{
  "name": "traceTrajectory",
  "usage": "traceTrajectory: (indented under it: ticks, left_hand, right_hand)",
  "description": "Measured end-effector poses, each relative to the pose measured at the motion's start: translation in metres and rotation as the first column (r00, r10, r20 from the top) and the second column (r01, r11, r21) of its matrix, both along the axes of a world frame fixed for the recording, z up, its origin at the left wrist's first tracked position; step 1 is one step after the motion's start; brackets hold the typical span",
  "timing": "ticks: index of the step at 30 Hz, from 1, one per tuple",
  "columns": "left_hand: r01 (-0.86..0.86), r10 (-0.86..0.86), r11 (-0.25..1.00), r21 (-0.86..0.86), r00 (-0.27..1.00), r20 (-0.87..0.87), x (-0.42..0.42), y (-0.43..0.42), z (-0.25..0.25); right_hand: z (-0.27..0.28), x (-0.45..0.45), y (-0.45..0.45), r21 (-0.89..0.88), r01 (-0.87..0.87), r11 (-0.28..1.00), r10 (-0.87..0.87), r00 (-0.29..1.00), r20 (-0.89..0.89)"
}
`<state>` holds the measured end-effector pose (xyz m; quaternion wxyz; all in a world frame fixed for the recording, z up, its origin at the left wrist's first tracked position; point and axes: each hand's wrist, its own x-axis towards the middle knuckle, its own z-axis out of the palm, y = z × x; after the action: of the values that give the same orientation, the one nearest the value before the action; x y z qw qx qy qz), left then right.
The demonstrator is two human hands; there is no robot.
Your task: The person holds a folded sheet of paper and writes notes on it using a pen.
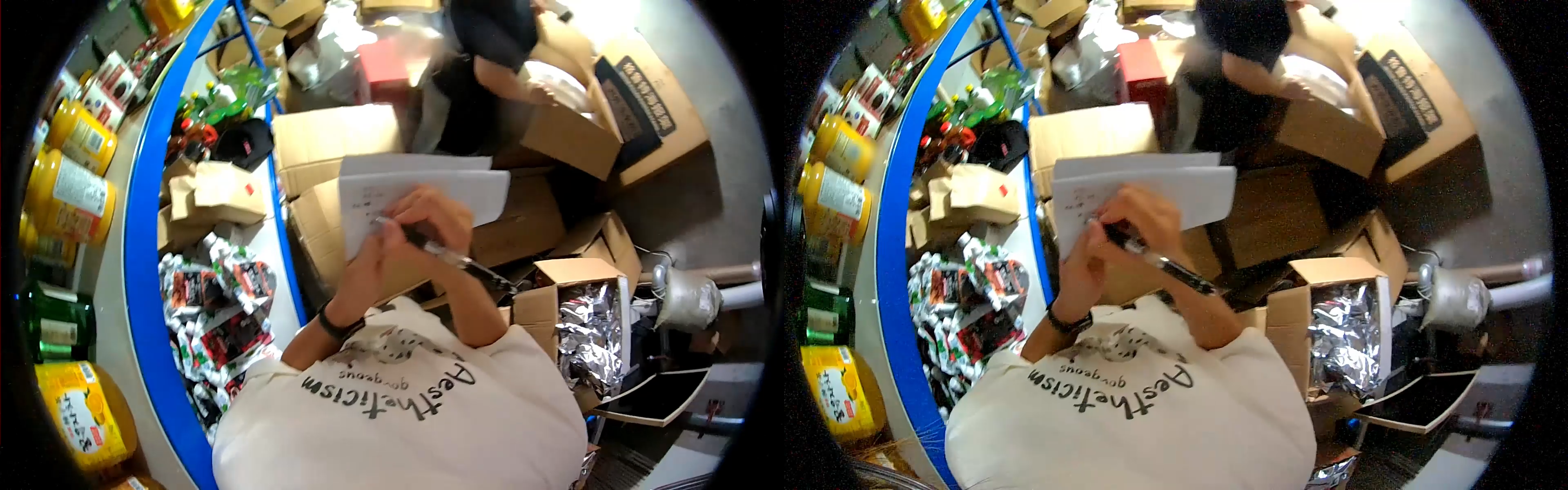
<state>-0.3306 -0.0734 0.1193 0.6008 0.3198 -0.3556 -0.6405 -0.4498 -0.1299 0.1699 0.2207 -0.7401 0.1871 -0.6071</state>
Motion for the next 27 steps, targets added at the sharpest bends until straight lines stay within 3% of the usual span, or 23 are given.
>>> traceTrajectory:
  ticks: [1,3,5,8,10,13,14,16,18,20,24,27]
  left_hand:
    - [-0.039,0.038,0.999,0.01,0.994,0.1,0.0,-0.003,-0.005]
    - [-0.016,0.023,0.999,-0.051,0.99,0.142,-0.003,-0.005,-0.006]
    - [-0.018,0.029,0.994,-0.104,0.994,0.102,-0.007,-0.002,0.001]
    - [-0.065,0.071,0.995,0.079,0.995,-0.073,-0.012,-0.006,0.004]
    - [-0.077,0.079,0.996,0.05,0.996,-0.033,-0.014,-0.007,0.0]
    - [-0.098,0.098,0.995,0.021,0.995,-0.013,-0.012,-0.004,-0.008]
    - [-0.109,0.11,0.994,0.012,0.994,-0.014,-0.01,0.002,-0.012]
    - [-0.094,0.117,0.991,-0.093,0.949,0.291,-0.005,0.012,-0.011]
    - [-0.072,0.102,0.992,-0.102,0.938,0.332,-0.005,0.01,-0.003]
    - [-0.051,0.05,0.999,0.006,0.992,0.112,-0.009,0.014,0.008]
    - [0.02,-0.019,0.999,-0.038,1.0,0.017,-0.009,0.019,0.019]
    - [0.031,-0.031,0.999,-0.007,0.998,0.06,-0.008,0.023,0.022]
  right_hand:
    - [-0.001,-0.002,0.0,0.019,0.013,1.0,-0.012,0.999,-0.033]
    - [-0.009,-0.003,-0.004,0.066,0.016,0.998,-0.015,1.0,-0.023]
    - [-0.015,-0.003,-0.003,0.135,0.042,0.99,-0.039,0.999,-0.022]
    - [-0.019,-0.003,0.002,0.274,0.057,0.96,-0.055,0.998,-0.016]
    - [-0.019,-0.003,0.008,0.397,-0.016,0.918,-0.001,0.999,0.043]
    - [-0.021,0.001,0.003,0.044,0.084,0.996,-0.088,0.99,0.107]
    - [-0.014,-0.002,0.004,0.004,0.074,0.997,-0.074,0.992,0.105]
    - [-0.005,-0.003,0.008,-0.051,0.138,0.989,-0.134,0.988,0.071]
    - [-0.003,-0.004,0.008,-0.071,0.12,0.99,-0.113,0.99,0.088]
    - [-0.001,-0.004,0.009,-0.102,0.104,0.989,-0.096,0.992,0.086]
    - [0.011,-0.005,0.019,-0.146,0.076,0.986,-0.071,0.997,0.035]
    - [0.015,-0.005,0.02,-0.186,0.054,0.981,-0.053,0.999,0.01]
